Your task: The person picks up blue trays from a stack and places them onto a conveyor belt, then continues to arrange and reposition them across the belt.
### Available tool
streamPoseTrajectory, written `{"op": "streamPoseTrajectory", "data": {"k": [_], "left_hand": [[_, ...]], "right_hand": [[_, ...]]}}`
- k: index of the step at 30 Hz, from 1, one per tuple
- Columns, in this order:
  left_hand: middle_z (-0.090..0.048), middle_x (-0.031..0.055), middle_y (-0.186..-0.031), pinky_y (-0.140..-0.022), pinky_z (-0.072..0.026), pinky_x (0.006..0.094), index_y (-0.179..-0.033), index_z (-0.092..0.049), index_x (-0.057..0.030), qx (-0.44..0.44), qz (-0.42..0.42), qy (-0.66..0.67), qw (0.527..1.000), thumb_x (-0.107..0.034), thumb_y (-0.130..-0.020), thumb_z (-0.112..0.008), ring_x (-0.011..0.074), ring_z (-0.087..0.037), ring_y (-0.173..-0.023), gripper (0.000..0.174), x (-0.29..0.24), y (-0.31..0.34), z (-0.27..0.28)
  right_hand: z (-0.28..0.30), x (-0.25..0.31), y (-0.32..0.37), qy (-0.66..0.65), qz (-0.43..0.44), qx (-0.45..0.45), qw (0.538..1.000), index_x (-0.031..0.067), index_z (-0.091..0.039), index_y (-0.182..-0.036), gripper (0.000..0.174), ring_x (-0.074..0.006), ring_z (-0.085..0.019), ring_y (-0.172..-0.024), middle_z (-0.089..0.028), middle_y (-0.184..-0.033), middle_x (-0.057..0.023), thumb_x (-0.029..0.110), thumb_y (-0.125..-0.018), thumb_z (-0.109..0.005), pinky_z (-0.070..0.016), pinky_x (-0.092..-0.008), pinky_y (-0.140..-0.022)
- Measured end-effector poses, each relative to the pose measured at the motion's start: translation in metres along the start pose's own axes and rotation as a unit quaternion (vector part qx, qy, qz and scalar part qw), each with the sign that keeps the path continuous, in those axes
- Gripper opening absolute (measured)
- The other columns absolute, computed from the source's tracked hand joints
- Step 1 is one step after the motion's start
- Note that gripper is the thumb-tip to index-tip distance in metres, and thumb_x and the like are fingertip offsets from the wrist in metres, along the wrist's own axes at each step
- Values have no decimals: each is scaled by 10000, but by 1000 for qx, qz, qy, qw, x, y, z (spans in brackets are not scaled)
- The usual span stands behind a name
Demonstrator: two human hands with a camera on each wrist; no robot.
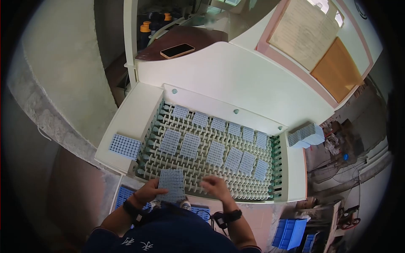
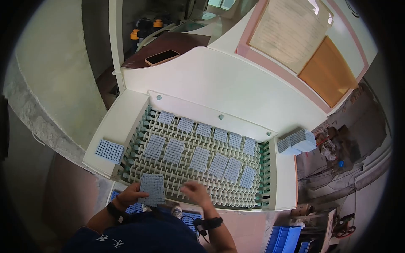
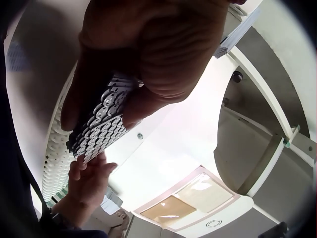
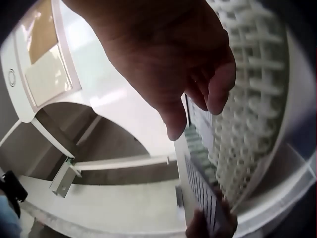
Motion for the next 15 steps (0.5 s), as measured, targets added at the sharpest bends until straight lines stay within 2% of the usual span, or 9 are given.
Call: {"op": "streamPoseTrajectory", "data": {"k": [1,2,4,6,8,9,10,11,15], "left_hand": [[-568,117,-1135,-910,-427,310,-1203,-456,34,1,1,-12,1000,-39,-816,-593,188,-548,-1038,416,1,1,-1],[-568,117,-1135,-910,-427,310,-1203,-456,34,-6,-2,-12,1000,-39,-816,-593,188,-548,-1038,416,-1,3,-2],[-570,111,-1129,-911,-425,305,-1208,-449,35,-10,-23,-24,999,-39,-817,-595,178,-546,-1034,425,-8,9,-3],[-561,117,-1144,-917,-423,312,-1217,-441,36,-25,-22,-13,999,-40,-825,-581,190,-544,-1043,423,-7,21,10],[-551,123,-1159,-924,-420,319,-1225,-433,36,-45,-21,-1,999,-41,-833,-567,202,-542,-1053,421,-6,38,23],[-534,134,-1182,-936,-413,333,-1240,-418,38,-13,-27,80,996,-41,-843,-543,218,-532,-1074,423,-7,48,22],[-517,145,-1205,-948,-406,347,-1255,-404,40,21,-34,159,987,-41,-853,-519,234,-521,-1095,426,-9,57,20],[-484,160,-1244,-970,-388,372,-1279,-371,50,40,-47,166,984,-36,-863,-480,257,-495,-1132,439,-12,65,22],[-477,162,-1251,-977,-379,372,-1285,-358,59,32,-48,176,983,-28,-859,-481,251,-480,-1150,452,-4,83,35]], "right_hand": [[-38,4,1,-49,-23,78,995,-24,-631,-909,256,-103,-592,-595,-631,-695,-70,196,-791,-685,-469,-223,-504],[-52,7,-1,-49,-21,85,995,-24,-631,-909,256,-103,-592,-595,-631,-695,-70,196,-791,-685,-469,-223,-504],[-93,9,3,-105,-63,203,972,-25,-629,-873,225,-105,-589,-560,-615,-654,-63,182,-799,-675,-471,-220,-498],[-80,11,-3,-128,-38,154,979,-17,-620,-831,177,-98,-571,-521,-596,-611,-47,157,-816,-648,-464,-211,-497],[-57,0,-7,-190,-90,69,975,-7,-620,-821,165,-95,-572,-525,-596,-610,-45,157,-820,-642,-460,-211,-496],[-56,-7,-11,-187,-91,83,975,-7,-620,-821,165,-95,-572,-525,-596,-610,-45,157,-820,-642,-460,-211,-496],[-51,-19,-17,-193,-101,56,974,-4,-620,-817,168,-94,-572,-523,-598,-615,-44,162,-820,-641,-460,-208,-495],[-49,-30,-23,-200,-110,28,973,-2,-619,-813,171,-94,-573,-521,-601,-619,-42,167,-820,-641,-461,-206,-495],[-109,-2,-29,-161,-84,126,975,-13,-618,-817,185,-109,-596,-533,-611,-636,-52,171,-829,-629,-495,-207,-518]]}}
Point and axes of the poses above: each hand's wrist, its own y-axis away from the middle knuckle, its own z-axis out of the back of the hand, x = y × z, the point moved 9 cm from there along -y, towards the middle knuckle
